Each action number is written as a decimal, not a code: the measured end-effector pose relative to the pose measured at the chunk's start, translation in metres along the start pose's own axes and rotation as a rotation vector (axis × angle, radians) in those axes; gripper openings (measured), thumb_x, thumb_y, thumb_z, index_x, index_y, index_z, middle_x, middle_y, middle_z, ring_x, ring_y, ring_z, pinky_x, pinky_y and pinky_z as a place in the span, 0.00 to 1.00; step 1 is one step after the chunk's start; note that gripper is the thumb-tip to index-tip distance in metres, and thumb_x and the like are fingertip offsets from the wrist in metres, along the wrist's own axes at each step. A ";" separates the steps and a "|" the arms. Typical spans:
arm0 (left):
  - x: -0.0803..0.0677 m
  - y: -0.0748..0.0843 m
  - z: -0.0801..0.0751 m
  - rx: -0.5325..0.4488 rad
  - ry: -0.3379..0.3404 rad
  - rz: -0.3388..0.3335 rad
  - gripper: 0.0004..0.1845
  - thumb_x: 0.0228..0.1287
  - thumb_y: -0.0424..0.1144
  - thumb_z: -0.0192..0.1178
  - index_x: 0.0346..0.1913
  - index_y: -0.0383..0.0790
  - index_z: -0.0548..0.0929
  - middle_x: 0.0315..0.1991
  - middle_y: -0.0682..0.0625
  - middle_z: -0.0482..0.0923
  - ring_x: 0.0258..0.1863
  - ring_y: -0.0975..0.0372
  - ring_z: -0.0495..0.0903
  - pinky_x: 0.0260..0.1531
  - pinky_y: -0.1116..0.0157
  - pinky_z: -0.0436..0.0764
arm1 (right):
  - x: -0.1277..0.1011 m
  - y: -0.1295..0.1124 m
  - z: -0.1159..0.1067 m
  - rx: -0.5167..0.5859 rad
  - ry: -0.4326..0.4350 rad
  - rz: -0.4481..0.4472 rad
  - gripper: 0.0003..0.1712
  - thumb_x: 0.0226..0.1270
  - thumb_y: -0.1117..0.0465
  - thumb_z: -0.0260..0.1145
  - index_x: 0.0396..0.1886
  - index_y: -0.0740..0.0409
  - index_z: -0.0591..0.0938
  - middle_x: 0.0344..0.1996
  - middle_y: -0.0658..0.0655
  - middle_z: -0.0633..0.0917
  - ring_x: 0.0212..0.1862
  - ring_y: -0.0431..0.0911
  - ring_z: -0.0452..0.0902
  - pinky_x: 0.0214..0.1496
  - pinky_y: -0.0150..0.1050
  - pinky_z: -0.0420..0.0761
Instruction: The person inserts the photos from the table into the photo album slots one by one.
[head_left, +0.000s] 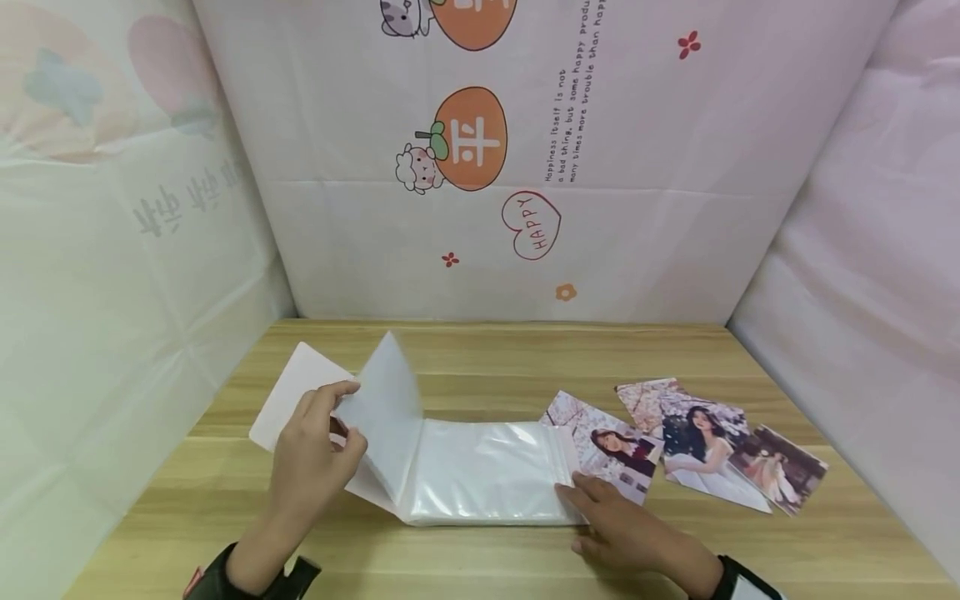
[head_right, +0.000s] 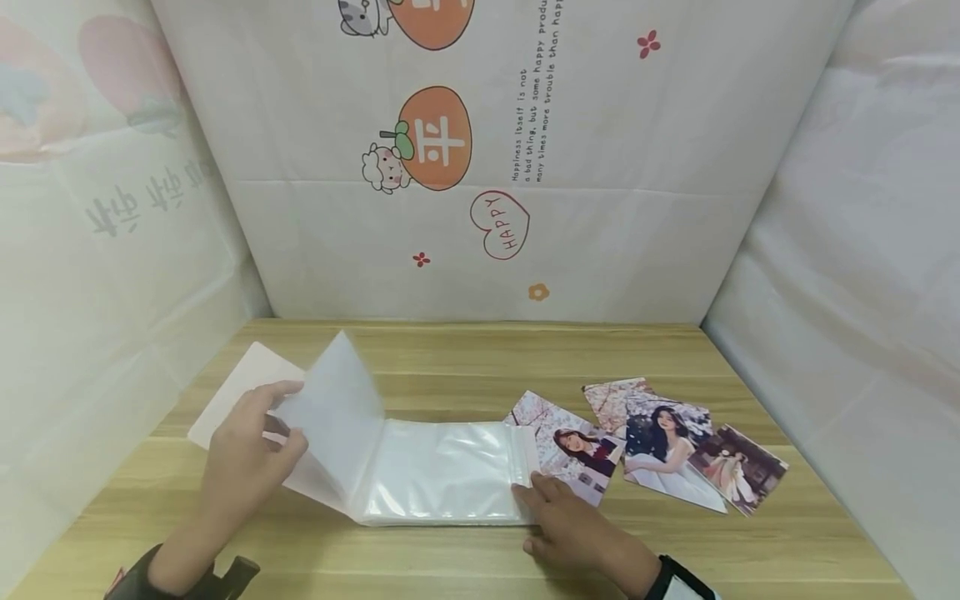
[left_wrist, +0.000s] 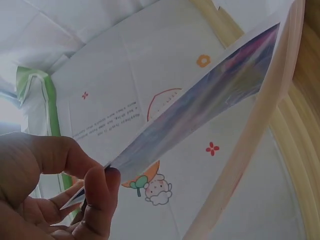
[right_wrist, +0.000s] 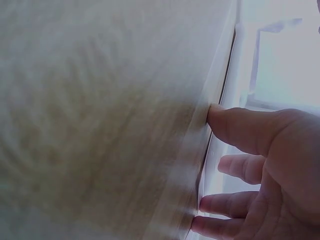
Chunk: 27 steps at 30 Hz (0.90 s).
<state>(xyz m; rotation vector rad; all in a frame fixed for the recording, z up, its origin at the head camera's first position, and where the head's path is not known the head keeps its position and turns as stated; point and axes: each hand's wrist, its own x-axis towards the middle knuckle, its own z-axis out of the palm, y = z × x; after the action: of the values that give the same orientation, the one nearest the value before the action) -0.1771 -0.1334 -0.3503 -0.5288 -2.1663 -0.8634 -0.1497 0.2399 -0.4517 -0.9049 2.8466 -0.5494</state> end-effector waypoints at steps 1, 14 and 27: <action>0.000 0.000 -0.003 0.021 -0.012 -0.027 0.26 0.35 0.16 0.58 0.46 0.30 0.77 0.34 0.41 0.73 0.20 0.63 0.74 0.15 0.73 0.74 | 0.000 0.000 0.000 -0.001 0.001 0.001 0.37 0.61 0.52 0.64 0.65 0.66 0.65 0.61 0.76 0.63 0.60 0.67 0.61 0.53 0.61 0.67; -0.001 -0.024 -0.031 0.237 -0.361 -0.328 0.26 0.39 0.21 0.62 0.49 0.24 0.74 0.38 0.30 0.70 0.29 0.51 0.69 0.22 0.60 0.71 | 0.000 0.003 0.001 -0.002 0.001 0.004 0.38 0.61 0.51 0.64 0.65 0.66 0.65 0.61 0.76 0.63 0.60 0.67 0.60 0.54 0.61 0.67; -0.006 -0.045 -0.039 0.346 -0.500 -0.415 0.29 0.42 0.27 0.64 0.50 0.17 0.69 0.37 0.24 0.67 0.27 0.46 0.71 0.22 0.53 0.73 | 0.000 0.001 0.000 0.005 -0.010 -0.004 0.37 0.61 0.51 0.64 0.65 0.65 0.65 0.61 0.76 0.63 0.60 0.68 0.60 0.53 0.62 0.67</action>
<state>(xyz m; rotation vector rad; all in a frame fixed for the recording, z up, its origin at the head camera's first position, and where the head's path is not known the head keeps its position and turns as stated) -0.1810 -0.1926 -0.3537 -0.1214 -2.8766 -0.5750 -0.1505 0.2411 -0.4523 -0.9100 2.8342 -0.5509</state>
